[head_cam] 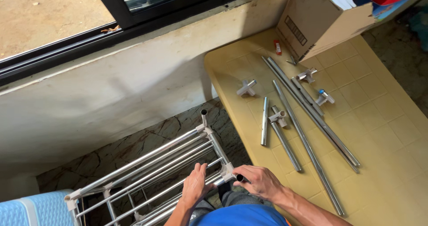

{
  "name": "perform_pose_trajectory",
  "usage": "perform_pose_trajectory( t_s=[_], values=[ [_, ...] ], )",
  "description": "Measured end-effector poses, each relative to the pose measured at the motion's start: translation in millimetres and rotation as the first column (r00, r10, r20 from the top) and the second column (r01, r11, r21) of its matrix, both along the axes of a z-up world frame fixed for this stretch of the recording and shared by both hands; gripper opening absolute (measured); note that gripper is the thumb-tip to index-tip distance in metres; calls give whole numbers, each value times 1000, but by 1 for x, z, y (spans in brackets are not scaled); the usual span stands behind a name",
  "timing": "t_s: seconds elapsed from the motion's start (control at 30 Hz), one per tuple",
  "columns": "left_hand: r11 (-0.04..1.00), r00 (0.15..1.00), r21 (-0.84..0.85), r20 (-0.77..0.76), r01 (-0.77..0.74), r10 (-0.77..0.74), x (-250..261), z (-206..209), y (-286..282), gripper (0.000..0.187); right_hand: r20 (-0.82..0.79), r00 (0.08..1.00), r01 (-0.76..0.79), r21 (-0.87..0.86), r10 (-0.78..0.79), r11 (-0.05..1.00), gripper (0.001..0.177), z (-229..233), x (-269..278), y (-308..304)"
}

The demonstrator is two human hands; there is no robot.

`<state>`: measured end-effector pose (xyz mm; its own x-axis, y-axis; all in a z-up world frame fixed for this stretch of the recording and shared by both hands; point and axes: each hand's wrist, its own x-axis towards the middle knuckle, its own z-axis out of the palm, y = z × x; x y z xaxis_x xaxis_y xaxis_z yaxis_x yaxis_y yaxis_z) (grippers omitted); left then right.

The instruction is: The person assembles a metal storage shelf by inserting metal rods into white plastic connectors and tightening them by hand. The person repeatedly picks up rods and connectors, aligns them, and secures the joints to build the frame.

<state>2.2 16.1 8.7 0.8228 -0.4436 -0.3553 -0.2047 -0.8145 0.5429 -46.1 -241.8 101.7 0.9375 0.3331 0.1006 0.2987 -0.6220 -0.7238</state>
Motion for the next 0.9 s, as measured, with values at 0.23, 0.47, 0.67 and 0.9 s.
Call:
perform_pose_trajectory(
  t_s=[0.23, 0.47, 0.67, 0.9],
  values=[
    [999, 999, -27, 14, 35, -34, 0, -3, 4, 89, -91, 995, 31, 40, -27, 999, 30, -4, -4, 4],
    [999, 1000, -30, 4, 27, -27, 0, -3, 4, 88, -134, 970, 197, -66, -204, 978, 34, 6, -11, 17],
    [997, 998, -51, 22, 57, -55, 0, 2, 8, 85, -123, 982, 128, -124, -144, 984, 29, 10, -13, 23],
    [999, 999, -22, -8, 32, -33, 2, 7, 6, 83, -220, 908, 306, -231, -356, 923, 31, -2, -15, 35]
  ],
)
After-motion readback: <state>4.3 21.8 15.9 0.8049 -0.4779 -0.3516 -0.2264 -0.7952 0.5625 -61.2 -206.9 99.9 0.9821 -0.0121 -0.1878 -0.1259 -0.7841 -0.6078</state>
